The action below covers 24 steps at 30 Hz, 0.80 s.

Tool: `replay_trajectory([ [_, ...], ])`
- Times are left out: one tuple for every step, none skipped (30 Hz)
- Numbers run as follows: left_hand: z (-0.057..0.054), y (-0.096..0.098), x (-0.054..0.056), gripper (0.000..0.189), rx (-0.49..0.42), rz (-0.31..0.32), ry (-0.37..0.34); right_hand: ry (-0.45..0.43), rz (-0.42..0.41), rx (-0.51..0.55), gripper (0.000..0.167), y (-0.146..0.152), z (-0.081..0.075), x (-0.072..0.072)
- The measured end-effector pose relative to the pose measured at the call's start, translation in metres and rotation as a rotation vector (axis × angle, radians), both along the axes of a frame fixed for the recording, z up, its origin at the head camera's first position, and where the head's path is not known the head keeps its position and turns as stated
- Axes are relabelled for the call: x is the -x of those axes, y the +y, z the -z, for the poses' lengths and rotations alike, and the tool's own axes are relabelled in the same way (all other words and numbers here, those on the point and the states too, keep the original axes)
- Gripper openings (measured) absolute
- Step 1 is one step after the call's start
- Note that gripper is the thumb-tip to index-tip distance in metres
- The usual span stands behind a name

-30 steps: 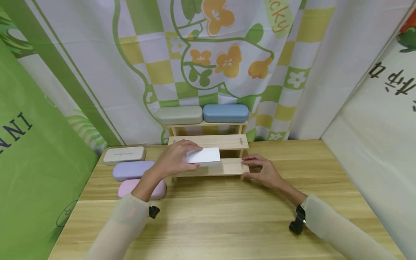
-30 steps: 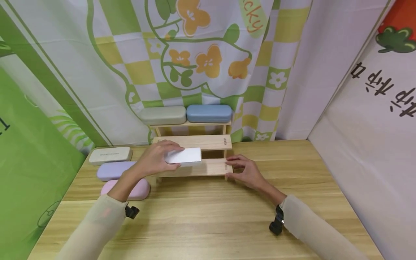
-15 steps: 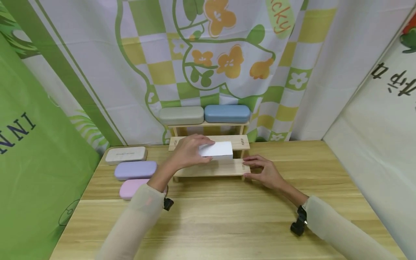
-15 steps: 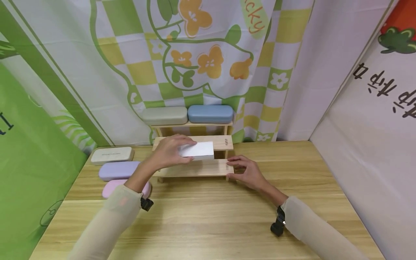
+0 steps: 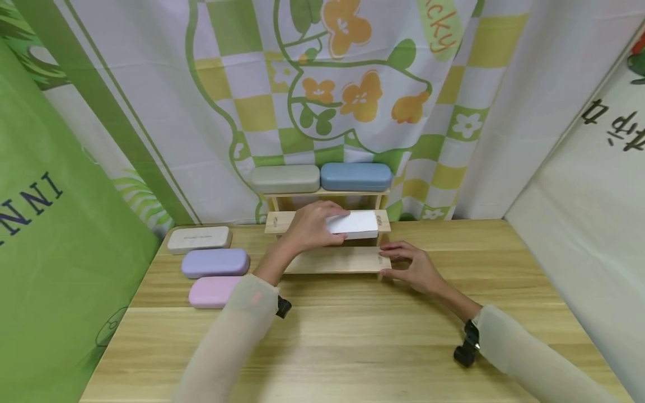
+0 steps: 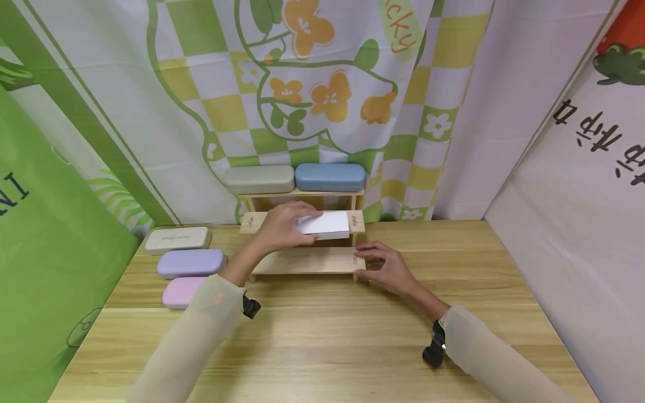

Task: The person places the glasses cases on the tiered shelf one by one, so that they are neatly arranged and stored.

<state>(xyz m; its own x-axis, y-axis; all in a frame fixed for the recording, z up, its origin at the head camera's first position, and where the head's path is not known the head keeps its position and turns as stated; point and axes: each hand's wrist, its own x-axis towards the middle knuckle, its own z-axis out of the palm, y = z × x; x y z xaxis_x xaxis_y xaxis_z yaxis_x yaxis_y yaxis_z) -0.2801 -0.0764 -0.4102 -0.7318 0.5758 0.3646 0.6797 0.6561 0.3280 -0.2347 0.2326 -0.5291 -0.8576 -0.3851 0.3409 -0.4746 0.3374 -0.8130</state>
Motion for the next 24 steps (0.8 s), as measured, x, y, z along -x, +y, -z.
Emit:
replay_trajectory([
  [0.000, 0.002, 0.001, 0.054, 0.001, -0.003, -0.007, -0.002, 0.000, -0.001, 0.044, 0.000, 0.000, 0.000],
  [0.001, 0.004, 0.002, 0.054, 0.003, -0.007, -0.014, -0.009, 0.001, -0.001, 0.043, 0.000, 0.000, 0.000],
  [0.001, 0.006, 0.004, 0.054, 0.004, -0.010, -0.021, -0.013, 0.002, -0.003, 0.043, 0.000, 0.001, 0.000],
  [0.002, 0.008, 0.005, 0.054, 0.002, -0.013, -0.029, -0.016, 0.003, -0.004, 0.043, 0.000, 0.001, 0.000],
  [0.002, 0.010, 0.005, 0.054, -0.003, -0.015, -0.035, -0.017, 0.003, -0.005, 0.043, 0.000, 0.001, 0.000],
  [0.003, 0.012, 0.006, 0.054, -0.007, -0.017, -0.040, -0.017, 0.004, -0.005, 0.043, 0.000, 0.001, 0.000],
  [0.004, 0.014, 0.007, 0.054, -0.010, -0.018, -0.044, -0.016, 0.006, -0.007, 0.043, 0.000, 0.001, 0.000],
  [0.005, 0.015, 0.008, 0.054, -0.011, -0.019, -0.045, -0.014, 0.009, -0.009, 0.043, 0.000, 0.001, 0.000],
  [0.005, 0.017, 0.009, 0.054, -0.013, -0.018, -0.045, -0.010, 0.009, -0.010, 0.043, 0.000, 0.001, 0.000],
  [0.006, 0.018, 0.009, 0.054, -0.010, -0.018, -0.044, -0.009, 0.010, -0.012, 0.044, 0.001, 0.001, 0.001],
  [0.007, 0.019, 0.010, 0.054, -0.006, -0.019, -0.043, -0.006, 0.010, -0.014, 0.044, 0.001, 0.001, 0.001],
  [0.007, 0.020, 0.011, 0.054, -0.002, -0.021, -0.044, -0.006, 0.011, -0.016, 0.044, 0.001, 0.001, 0.001],
  [0.008, 0.021, 0.012, 0.054, 0.004, -0.023, -0.044, -0.006, 0.010, -0.018, 0.043, 0.001, 0.001, 0.001],
  [0.008, 0.022, 0.013, 0.054, 0.010, -0.027, -0.042, -0.007, 0.009, -0.019, 0.043, 0.001, 0.001, 0.001],
  [0.009, 0.023, 0.014, 0.054, 0.016, -0.031, -0.042, -0.007, 0.007, -0.019, 0.043, 0.001, 0.000, 0.001],
  [0.009, 0.024, 0.015, 0.054, 0.023, -0.036, -0.041, -0.008, 0.006, -0.019, 0.044, 0.001, 0.000, 0.001],
  [0.008, 0.025, 0.016, 0.054, 0.025, -0.038, -0.042, -0.008, 0.004, -0.018, 0.044, 0.001, 0.000, 0.001],
  [0.008, 0.026, 0.017, 0.054, 0.031, -0.041, -0.042, -0.007, 0.002, -0.017, 0.043, 0.001, 0.000, 0.001],
  [0.008, 0.027, 0.018, 0.054, 0.038, -0.043, -0.043, -0.005, 0.001, -0.017, 0.043, 0.001, 0.000, 0.001],
  [0.008, 0.028, 0.019, 0.055, 0.043, -0.045, -0.045, -0.001, -0.001, -0.017, 0.043, 0.001, 0.000, 0.001],
  [0.007, 0.029, 0.020, 0.055, 0.046, -0.047, -0.051, 0.002, -0.004, -0.016, 0.043, 0.001, 0.000, 0.001],
  [0.007, 0.030, 0.021, 0.055, 0.048, -0.049, -0.057, 0.005, -0.005, -0.017, 0.043, 0.001, 0.000, 0.001],
  [0.007, 0.031, 0.021, 0.055, 0.048, -0.051, -0.064, 0.005, -0.008, -0.016, 0.043, 0.000, 0.000, 0.001],
  [0.007, 0.032, 0.022, 0.054, 0.049, -0.054, -0.069, 0.007, -0.010, -0.015, 0.043, 0.000, 0.000, 0.001],
])
